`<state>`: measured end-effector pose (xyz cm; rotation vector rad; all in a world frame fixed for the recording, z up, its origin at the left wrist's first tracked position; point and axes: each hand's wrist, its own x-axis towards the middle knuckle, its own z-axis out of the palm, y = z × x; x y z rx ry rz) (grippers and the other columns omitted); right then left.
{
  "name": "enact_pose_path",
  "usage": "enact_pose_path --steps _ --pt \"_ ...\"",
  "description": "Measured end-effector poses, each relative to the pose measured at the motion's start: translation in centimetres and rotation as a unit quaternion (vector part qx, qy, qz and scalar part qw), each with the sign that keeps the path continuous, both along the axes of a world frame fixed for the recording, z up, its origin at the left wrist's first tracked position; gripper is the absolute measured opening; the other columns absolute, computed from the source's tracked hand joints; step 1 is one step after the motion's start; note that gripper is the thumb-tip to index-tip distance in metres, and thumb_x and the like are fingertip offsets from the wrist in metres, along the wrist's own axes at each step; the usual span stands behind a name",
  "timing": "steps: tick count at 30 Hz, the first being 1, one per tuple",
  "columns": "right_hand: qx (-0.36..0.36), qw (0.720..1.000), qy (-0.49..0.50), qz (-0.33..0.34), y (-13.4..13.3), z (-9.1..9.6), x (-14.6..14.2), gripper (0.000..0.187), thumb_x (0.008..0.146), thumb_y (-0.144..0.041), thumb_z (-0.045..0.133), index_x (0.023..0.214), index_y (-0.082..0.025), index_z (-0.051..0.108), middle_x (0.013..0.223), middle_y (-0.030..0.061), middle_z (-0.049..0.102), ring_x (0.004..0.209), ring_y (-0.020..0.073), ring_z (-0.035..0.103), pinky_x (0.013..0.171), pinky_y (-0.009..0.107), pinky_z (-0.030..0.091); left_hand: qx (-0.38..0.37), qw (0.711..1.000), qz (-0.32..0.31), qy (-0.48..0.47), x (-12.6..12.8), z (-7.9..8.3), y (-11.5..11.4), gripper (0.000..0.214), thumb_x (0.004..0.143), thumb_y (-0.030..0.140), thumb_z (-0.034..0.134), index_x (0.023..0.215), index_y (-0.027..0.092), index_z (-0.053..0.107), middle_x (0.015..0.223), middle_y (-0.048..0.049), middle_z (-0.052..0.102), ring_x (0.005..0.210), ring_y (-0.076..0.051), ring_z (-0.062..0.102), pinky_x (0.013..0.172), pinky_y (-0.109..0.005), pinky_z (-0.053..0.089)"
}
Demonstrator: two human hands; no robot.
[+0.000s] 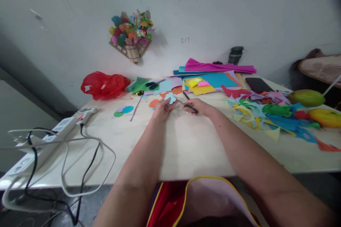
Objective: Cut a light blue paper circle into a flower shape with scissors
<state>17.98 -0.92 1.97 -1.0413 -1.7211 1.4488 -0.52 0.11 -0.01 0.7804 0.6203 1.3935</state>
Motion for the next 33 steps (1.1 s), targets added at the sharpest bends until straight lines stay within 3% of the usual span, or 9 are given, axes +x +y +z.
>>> enact_pose_path --steps 24,33 --pt "0.031 0.999 -0.004 0.008 0.57 -0.65 0.16 0.021 0.061 -0.028 0.066 0.074 -0.012 0.061 0.046 -0.0031 0.049 0.036 0.0056 0.037 0.034 0.019 0.027 -0.02 1.0 0.003 -0.002 0.11 0.28 -0.14 0.013 0.072 0.011 0.058 0.085 0.01 0.06 0.089 -0.0104 0.067 0.092 -0.022 0.063 0.084 -0.034 0.051" --pt "0.061 0.993 0.02 -0.095 0.18 -0.28 -0.25 0.019 0.067 -0.028 0.066 0.074 -0.014 0.055 0.047 -0.0026 0.051 0.037 0.0067 0.043 0.036 0.019 0.036 -0.005 0.999 0.024 0.032 0.04 0.07 0.02 0.01 0.071 0.012 0.061 0.081 0.01 0.062 0.084 -0.0083 0.068 0.083 -0.019 0.065 0.08 -0.031 0.052"
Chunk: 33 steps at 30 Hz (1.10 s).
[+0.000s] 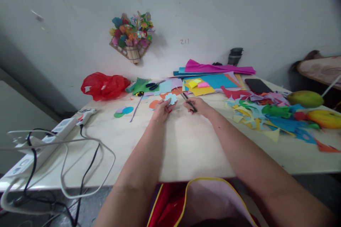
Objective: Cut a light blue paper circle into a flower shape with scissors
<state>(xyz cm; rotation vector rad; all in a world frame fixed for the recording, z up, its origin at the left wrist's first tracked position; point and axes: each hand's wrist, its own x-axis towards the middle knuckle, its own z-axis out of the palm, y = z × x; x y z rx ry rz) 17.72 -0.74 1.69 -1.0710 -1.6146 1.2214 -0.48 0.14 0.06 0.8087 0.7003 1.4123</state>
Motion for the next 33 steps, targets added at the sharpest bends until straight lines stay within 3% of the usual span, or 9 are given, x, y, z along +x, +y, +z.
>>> enact_pose_path --steps 9,16,23,29,33 --pt "-0.005 0.993 0.103 -0.061 0.6 -0.5 -0.6 0.034 0.058 -0.02 0.07 0.087 -0.018 0.052 0.062 -0.0001 0.061 0.045 0.0098 0.053 0.035 0.018 0.028 0.027 0.997 -0.05 0.046 0.4 -0.1 -0.3 0.013 0.067 0.018 0.068 0.075 0.01 0.063 0.075 -0.0071 0.067 0.074 -0.017 0.065 0.068 -0.027 0.053" --pt "0.016 0.983 0.155 -0.099 0.4 -0.1 -1.3 0.034 0.053 -0.018 0.07 0.082 -0.017 0.052 0.056 -0.0058 0.052 0.043 0.0067 0.048 0.046 0.021 0.041 0.034 0.992 -0.085 0.09 0.8 0.1 -0.7 0.014 0.062 0.018 0.07 0.071 0.01 0.063 0.072 -0.0044 0.065 0.068 -0.014 0.062 0.065 -0.027 0.052" --pt "0.041 0.98 0.162 -0.11 0.4 0.0 -1.2 0.036 0.051 -0.018 0.069 0.083 -0.017 0.053 0.056 -0.0068 0.053 0.045 0.0059 0.046 0.047 0.021 0.041 0.041 0.983 -0.125 0.124 0.8 0.2 -0.8 0.023 0.059 0.019 0.072 0.078 0.01 0.063 0.075 -0.0051 0.065 0.071 -0.017 0.063 0.069 -0.032 0.05" --pt "0.037 0.987 0.146 -0.053 0.0 0.3 -1.2 0.036 0.052 -0.014 0.065 0.086 -0.016 0.055 0.054 -0.0057 0.056 0.046 0.0075 0.049 0.047 0.021 0.04 0.056 0.981 -0.12 0.145 0.8 0.1 -0.7 0.019 0.056 0.02 0.074 0.067 0.011 0.061 0.061 -0.0011 0.061 0.053 -0.01 0.055 0.055 -0.023 0.044" --pt "0.04 0.977 0.18 -0.11 0.1 0.5 -1.1 0.034 0.052 -0.016 0.066 0.084 -0.016 0.055 0.052 -0.0063 0.054 0.047 0.0084 0.052 0.049 0.021 0.042 0.038 0.986 -0.097 0.133 0.7 0.0 -0.6 0.02 0.055 0.021 0.075 0.064 0.01 0.061 0.06 -0.0014 0.061 0.052 -0.009 0.054 0.055 -0.023 0.043"
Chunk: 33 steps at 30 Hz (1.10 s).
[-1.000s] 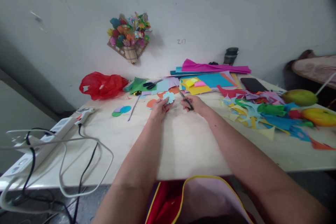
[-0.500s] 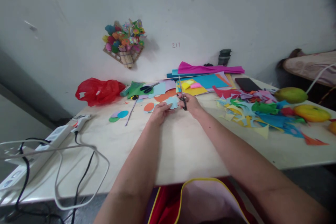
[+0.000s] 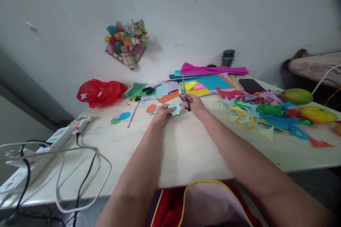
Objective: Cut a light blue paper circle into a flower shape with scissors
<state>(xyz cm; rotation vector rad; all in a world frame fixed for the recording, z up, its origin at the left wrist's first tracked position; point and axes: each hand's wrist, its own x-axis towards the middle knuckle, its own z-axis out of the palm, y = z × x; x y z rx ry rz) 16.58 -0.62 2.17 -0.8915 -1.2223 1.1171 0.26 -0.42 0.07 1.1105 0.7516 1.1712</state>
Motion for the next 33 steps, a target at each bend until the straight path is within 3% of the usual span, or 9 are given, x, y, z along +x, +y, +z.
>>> enact_pose_path --steps 3,8,17,25,29,33 --pt "-0.03 0.999 0.004 -0.042 0.22 0.04 0.36 0.035 0.053 -0.021 0.069 0.085 -0.016 0.055 0.055 -0.0039 0.057 0.043 0.0083 0.051 0.041 0.019 0.036 0.006 1.0 0.013 -0.015 -0.06 0.01 0.08 0.02 0.055 0.022 0.075 0.064 0.01 0.061 0.06 -0.0023 0.061 0.053 -0.009 0.055 0.056 -0.023 0.043" --pt "-0.045 0.998 -0.033 0.01 0.16 -0.07 0.67 0.037 0.056 -0.029 0.072 0.087 -0.017 0.056 0.057 -0.0014 0.059 0.042 0.0083 0.051 0.034 0.017 0.024 0.011 0.999 0.028 -0.024 -0.15 0.02 0.13 0.02 0.057 0.023 0.074 0.066 0.009 0.062 0.063 -0.0035 0.062 0.055 -0.01 0.056 0.056 -0.023 0.045" --pt "-0.007 1.0 0.0 0.026 0.18 -0.43 -0.15 0.036 0.052 -0.019 0.072 0.083 -0.017 0.056 0.068 -0.0032 0.06 0.046 0.0058 0.051 0.048 0.021 0.044 0.016 0.999 0.03 -0.035 0.36 0.26 -0.15 0.022 0.056 0.023 0.075 0.068 0.01 0.063 0.065 -0.0026 0.062 0.058 -0.01 0.056 0.058 -0.023 0.047" --pt "-0.002 0.999 -0.017 0.048 0.02 -0.25 -0.2 0.039 0.052 -0.02 0.072 0.087 -0.017 0.055 0.058 -0.0049 0.058 0.045 0.0082 0.052 0.046 0.021 0.043 0.024 0.999 0.031 -0.028 0.34 0.03 -0.05 0.023 0.057 0.021 0.074 0.073 0.009 0.062 0.068 -0.0043 0.063 0.059 -0.011 0.058 0.06 -0.024 0.048" --pt "-0.037 0.993 -0.088 0.069 -0.25 -0.12 0.06 0.037 0.054 -0.021 0.072 0.086 -0.016 0.054 0.053 -0.0038 0.057 0.04 0.0092 0.052 0.036 0.019 0.035 0.026 0.997 0.042 -0.057 0.14 0.17 -0.04 0.028 0.06 0.022 0.072 0.082 0.011 0.06 0.076 -0.0065 0.066 0.07 -0.016 0.063 0.066 -0.028 0.05" --pt "-0.059 0.984 -0.141 0.091 -0.62 0.11 0.36 0.031 0.056 -0.024 0.073 0.079 -0.015 0.054 0.046 -0.005 0.054 0.035 0.0061 0.045 0.036 0.018 0.036 0.007 0.996 0.074 -0.048 0.16 0.6 -0.11 0.028 0.062 0.022 0.071 0.084 0.013 0.056 0.074 -0.0059 0.066 0.063 -0.014 0.063 0.055 -0.021 0.049"
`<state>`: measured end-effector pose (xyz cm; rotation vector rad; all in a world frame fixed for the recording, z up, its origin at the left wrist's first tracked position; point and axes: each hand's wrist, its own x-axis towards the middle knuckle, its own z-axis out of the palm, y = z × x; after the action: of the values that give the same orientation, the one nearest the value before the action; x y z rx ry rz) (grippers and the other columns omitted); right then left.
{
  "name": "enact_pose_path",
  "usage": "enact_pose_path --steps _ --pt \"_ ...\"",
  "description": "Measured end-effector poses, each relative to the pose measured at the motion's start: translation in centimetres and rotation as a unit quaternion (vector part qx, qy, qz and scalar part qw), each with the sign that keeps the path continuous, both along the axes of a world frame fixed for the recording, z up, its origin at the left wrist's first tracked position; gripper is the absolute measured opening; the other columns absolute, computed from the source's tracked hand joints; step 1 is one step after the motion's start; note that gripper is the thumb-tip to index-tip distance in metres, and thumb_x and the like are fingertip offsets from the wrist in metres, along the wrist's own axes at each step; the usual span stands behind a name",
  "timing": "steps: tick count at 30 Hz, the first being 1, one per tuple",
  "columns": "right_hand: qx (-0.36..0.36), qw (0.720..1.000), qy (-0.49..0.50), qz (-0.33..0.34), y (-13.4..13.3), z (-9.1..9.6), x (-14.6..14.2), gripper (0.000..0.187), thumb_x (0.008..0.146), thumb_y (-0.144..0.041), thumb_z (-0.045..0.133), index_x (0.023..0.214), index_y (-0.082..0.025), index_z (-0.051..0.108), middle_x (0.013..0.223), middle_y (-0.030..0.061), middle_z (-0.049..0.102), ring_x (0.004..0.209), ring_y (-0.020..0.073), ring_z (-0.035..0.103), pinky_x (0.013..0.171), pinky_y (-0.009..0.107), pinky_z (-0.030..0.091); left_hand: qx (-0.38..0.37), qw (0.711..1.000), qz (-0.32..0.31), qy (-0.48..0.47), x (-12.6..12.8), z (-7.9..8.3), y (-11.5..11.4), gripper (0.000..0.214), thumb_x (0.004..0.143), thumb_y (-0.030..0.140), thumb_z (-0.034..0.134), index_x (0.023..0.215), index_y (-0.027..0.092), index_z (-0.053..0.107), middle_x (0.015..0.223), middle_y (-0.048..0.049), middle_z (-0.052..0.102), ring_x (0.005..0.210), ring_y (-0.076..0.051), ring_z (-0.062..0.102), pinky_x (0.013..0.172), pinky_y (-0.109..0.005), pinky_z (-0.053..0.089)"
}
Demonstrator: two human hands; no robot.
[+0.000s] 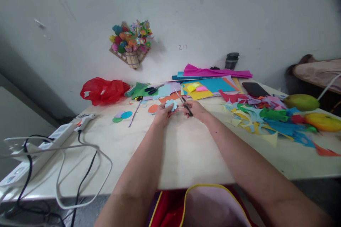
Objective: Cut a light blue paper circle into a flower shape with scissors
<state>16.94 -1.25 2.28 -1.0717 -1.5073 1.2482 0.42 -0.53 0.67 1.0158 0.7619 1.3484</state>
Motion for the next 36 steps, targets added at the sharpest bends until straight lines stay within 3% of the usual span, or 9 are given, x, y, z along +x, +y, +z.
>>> enact_pose_path --steps 3,8,13,22,26,31,36 --pt "0.008 0.999 -0.035 0.03 -0.1 0.0 0.4 0.026 0.062 -0.03 0.07 0.077 -0.015 0.055 0.049 -0.0037 0.056 0.035 0.0052 0.045 0.034 0.016 0.033 -0.011 1.0 0.023 0.003 0.1 0.3 0.0 0.027 0.062 0.021 0.071 0.082 0.012 0.056 0.075 -0.0066 0.066 0.058 -0.012 0.062 0.045 -0.016 0.044" --pt "0.011 0.994 -0.097 0.043 0.2 -0.3 1.0 0.027 0.064 -0.036 0.067 0.077 -0.014 0.057 0.053 -0.0011 0.058 0.035 0.0053 0.046 0.032 0.015 0.028 -0.007 1.0 0.022 0.004 0.0 0.3 0.0 0.025 0.061 0.017 0.072 0.079 0.01 0.058 0.077 -0.0077 0.066 0.06 -0.011 0.062 0.05 -0.017 0.047" --pt "0.005 0.994 -0.098 0.052 0.3 -0.2 1.5 0.027 0.065 -0.036 0.067 0.075 -0.013 0.057 0.051 -0.0015 0.055 0.035 0.0047 0.044 0.035 0.016 0.032 -0.004 1.0 0.009 -0.002 -0.3 -0.2 0.3 0.024 0.059 0.018 0.073 0.076 0.009 0.059 0.071 -0.0055 0.064 0.055 -0.008 0.058 0.054 -0.018 0.047" --pt "0.002 0.985 -0.15 0.086 0.5 -0.2 2.5 0.029 0.066 -0.038 0.067 0.075 -0.012 0.058 0.054 0.0008 0.059 0.038 0.0065 0.05 0.036 0.016 0.033 0.006 1.0 0.009 -0.003 -0.7 -0.7 0.7 0.026 0.055 0.019 0.075 0.073 0.01 0.058 0.056 0.0009 0.056 0.045 -0.004 0.049 0.045 -0.014 0.041" --pt "-0.014 0.985 -0.147 0.091 0.4 -0.1 2.4 0.03 0.063 -0.037 0.07 0.076 -0.013 0.058 0.052 0.0002 0.058 0.038 0.0075 0.051 0.036 0.017 0.034 -0.015 1.0 0.013 0.0 -0.6 -0.6 0.6 0.027 0.056 0.019 0.075 0.076 0.01 0.059 0.06 -0.0001 0.058 0.046 -0.005 0.051 0.045 -0.015 0.043" --pt "-0.013 0.986 -0.137 0.092 0.1 0.0 2.0 0.029 0.062 -0.036 0.072 0.075 -0.013 0.058 0.051 0.0 0.058 0.038 0.0082 0.052 0.036 0.018 0.036 -0.02 1.0 -0.003 -0.024 -0.5 -0.7 0.6 0.026 0.059 0.016 0.072 0.082 0.01 0.062 0.084 -0.0083 0.066 0.07 -0.015 0.064 0.057 -0.02 0.051" --pt "-0.025 0.987 -0.125 0.094 -0.1 0.2 1.7 0.028 0.063 -0.035 0.071 0.072 -0.013 0.056 0.049 -0.001 0.056 0.035 0.0072 0.049 0.035 0.018 0.036 -0.006 0.998 -0.016 -0.054 -0.4 -0.8 0.7 0.02 0.063 0.011 0.068 0.082 0.009 0.063 0.09 -0.0096 0.066 0.08 -0.018 0.065 0.074 -0.026 0.052"
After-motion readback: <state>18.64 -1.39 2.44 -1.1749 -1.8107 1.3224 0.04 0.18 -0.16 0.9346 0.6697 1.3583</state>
